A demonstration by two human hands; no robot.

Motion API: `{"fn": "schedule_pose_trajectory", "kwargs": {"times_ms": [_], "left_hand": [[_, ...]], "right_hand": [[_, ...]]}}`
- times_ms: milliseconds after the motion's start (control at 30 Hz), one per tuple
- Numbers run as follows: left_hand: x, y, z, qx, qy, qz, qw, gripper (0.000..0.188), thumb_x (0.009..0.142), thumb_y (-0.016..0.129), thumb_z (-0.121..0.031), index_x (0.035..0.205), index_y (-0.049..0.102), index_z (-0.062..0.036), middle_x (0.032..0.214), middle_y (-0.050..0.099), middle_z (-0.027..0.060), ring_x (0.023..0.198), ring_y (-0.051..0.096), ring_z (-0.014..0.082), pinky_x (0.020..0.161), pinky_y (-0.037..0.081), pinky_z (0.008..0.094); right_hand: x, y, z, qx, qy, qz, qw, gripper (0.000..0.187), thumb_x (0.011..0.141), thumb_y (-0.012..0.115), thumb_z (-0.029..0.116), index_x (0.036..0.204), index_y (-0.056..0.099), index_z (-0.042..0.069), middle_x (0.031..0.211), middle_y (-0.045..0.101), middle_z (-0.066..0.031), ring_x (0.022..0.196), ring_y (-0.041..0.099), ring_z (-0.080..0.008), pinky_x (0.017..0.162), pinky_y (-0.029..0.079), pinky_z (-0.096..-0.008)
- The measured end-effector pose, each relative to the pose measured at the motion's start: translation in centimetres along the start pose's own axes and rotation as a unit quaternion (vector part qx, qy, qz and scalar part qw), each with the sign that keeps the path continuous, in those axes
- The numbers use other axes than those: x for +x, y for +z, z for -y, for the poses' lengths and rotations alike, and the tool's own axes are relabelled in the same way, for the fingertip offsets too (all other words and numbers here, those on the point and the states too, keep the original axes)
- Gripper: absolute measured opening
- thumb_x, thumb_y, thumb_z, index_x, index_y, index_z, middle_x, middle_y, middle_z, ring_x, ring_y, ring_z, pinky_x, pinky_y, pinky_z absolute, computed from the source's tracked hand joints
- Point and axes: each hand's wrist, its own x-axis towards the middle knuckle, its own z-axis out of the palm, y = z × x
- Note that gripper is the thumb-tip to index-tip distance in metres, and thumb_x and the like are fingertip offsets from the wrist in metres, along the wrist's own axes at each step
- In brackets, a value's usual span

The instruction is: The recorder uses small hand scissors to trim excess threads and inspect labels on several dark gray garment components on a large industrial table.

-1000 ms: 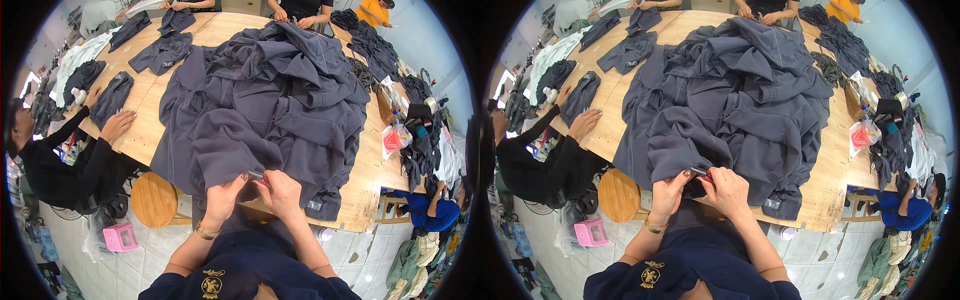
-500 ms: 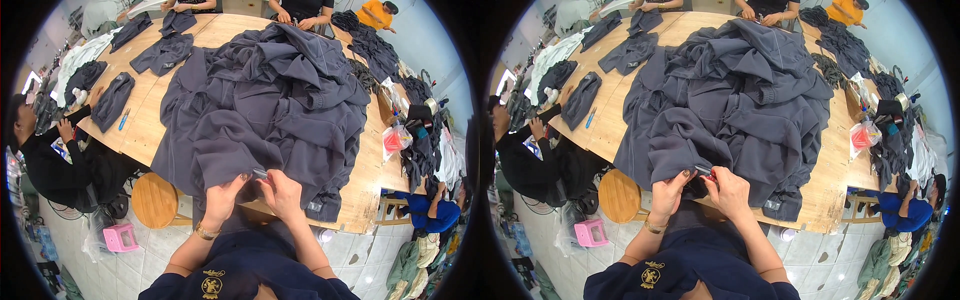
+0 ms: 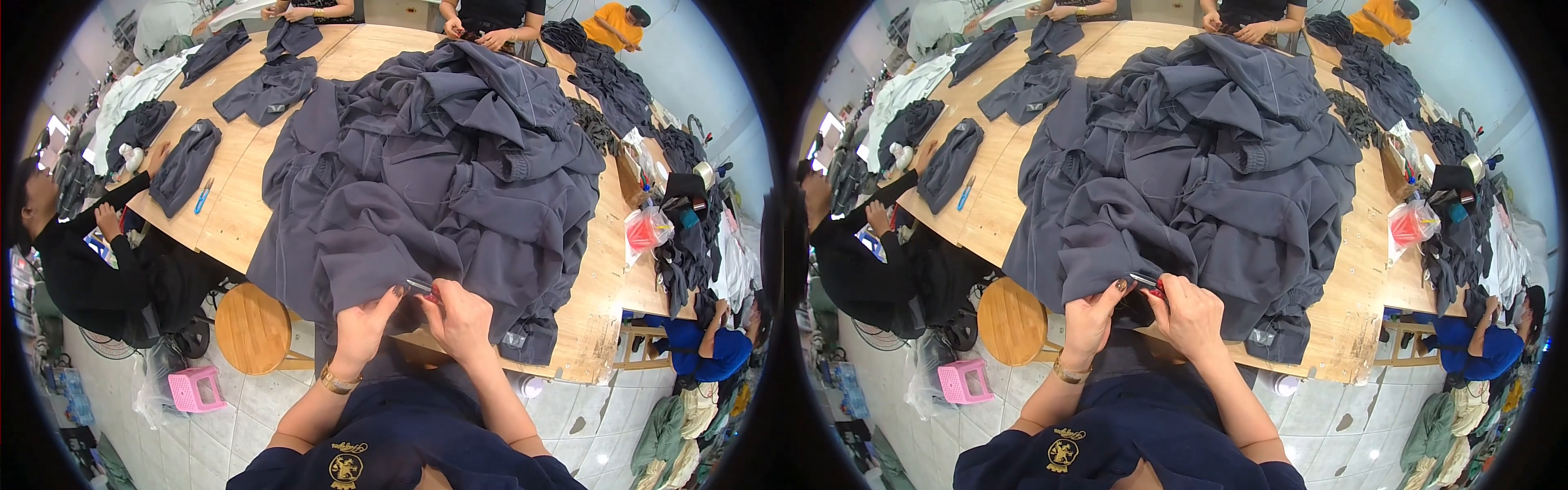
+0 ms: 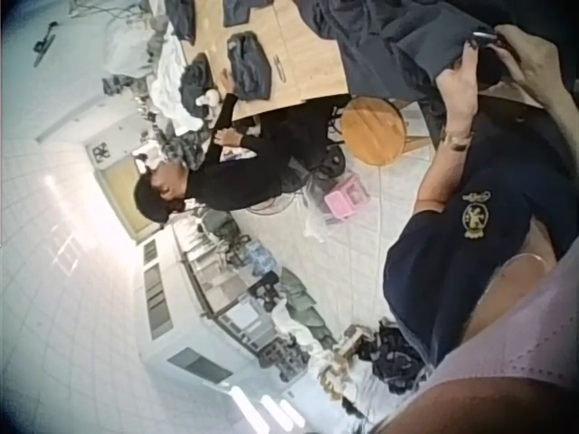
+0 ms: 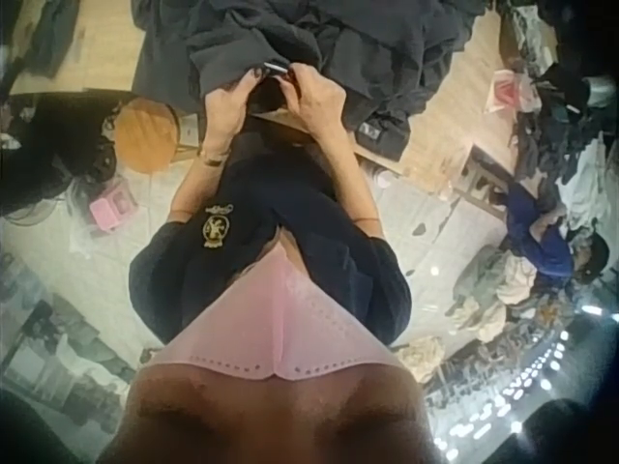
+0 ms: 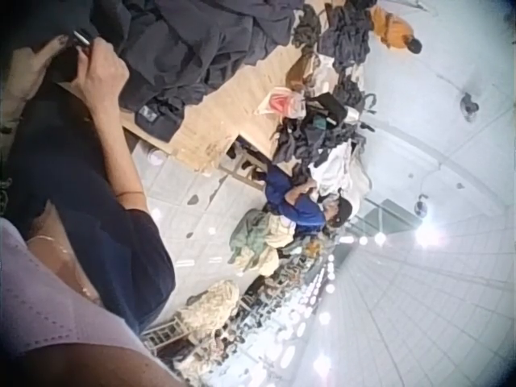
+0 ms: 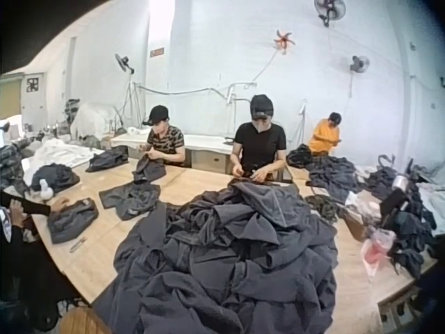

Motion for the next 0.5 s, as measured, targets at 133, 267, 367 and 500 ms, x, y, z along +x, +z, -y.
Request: {"fn": "schedule_pose_trajectory", "kwargs": {"times_ms": [133, 267, 367, 500], "left_hand": [[-0.09, -0.14, 0.06, 0.05, 0.013, -0.002, 0.999, 0.021, 0.086, 0.059, 0.005, 0.106, 0.058, 0.0043, 0.104, 0.061, 0.0056, 0.093, 0.058, 0.0112, 0.084, 0.047, 0.024], [-0.14, -0.12, 0.15, 0.044, 0.001, -0.014, 0.999, 0.02, 0.085, 0.06, 0.005, 0.105, 0.059, 0.0044, 0.103, 0.062, 0.0053, 0.092, 0.059, 0.0111, 0.083, 0.047, 0.0236], [-0.19, -0.35, 0.31, 0.046, -0.002, 0.0, 0.999, 0.021, 0.085, 0.06, 0.005, 0.106, 0.058, 0.0044, 0.104, 0.061, 0.0055, 0.093, 0.059, 0.0113, 0.084, 0.047, 0.0238], [-0.19, -0.19, 0.25, 0.042, 0.006, -0.004, 0.999, 0.022, 0.085, 0.06, 0.005, 0.107, 0.058, 0.0044, 0.105, 0.061, 0.0057, 0.094, 0.058, 0.0116, 0.084, 0.047, 0.024]], "right_hand": [[0.04, 0.31, -0.2, -0.017, -0.017, -0.024, 0.999, 0.022, 0.079, 0.067, 0.024, 0.084, 0.056, 0.007, 0.064, 0.053, -0.0047, 0.051, 0.055, -0.021, 0.047, 0.041, -0.0303], [0.01, 0.15, -0.06, -0.006, -0.003, 0.001, 1.0, 0.022, 0.074, 0.072, 0.014, 0.088, 0.058, 0.003, 0.07, 0.059, -0.0089, 0.055, 0.058, -0.0238, 0.051, 0.044, -0.0311], [0.05, 0.16, 0.27, 0.032, 0.02, -0.002, 0.999, 0.021, 0.076, 0.07, 0.014, 0.089, 0.058, 0.003, 0.068, 0.059, -0.0096, 0.054, 0.059, -0.0238, 0.05, 0.044, -0.0308], [-0.07, 0.26, 0.23, 0.147, 0.14, -0.009, 0.979, 0.021, 0.079, 0.068, 0.02, 0.088, 0.058, 0.004, 0.069, 0.059, -0.0087, 0.053, 0.058, -0.0247, 0.048, 0.044, -0.0321]]}}
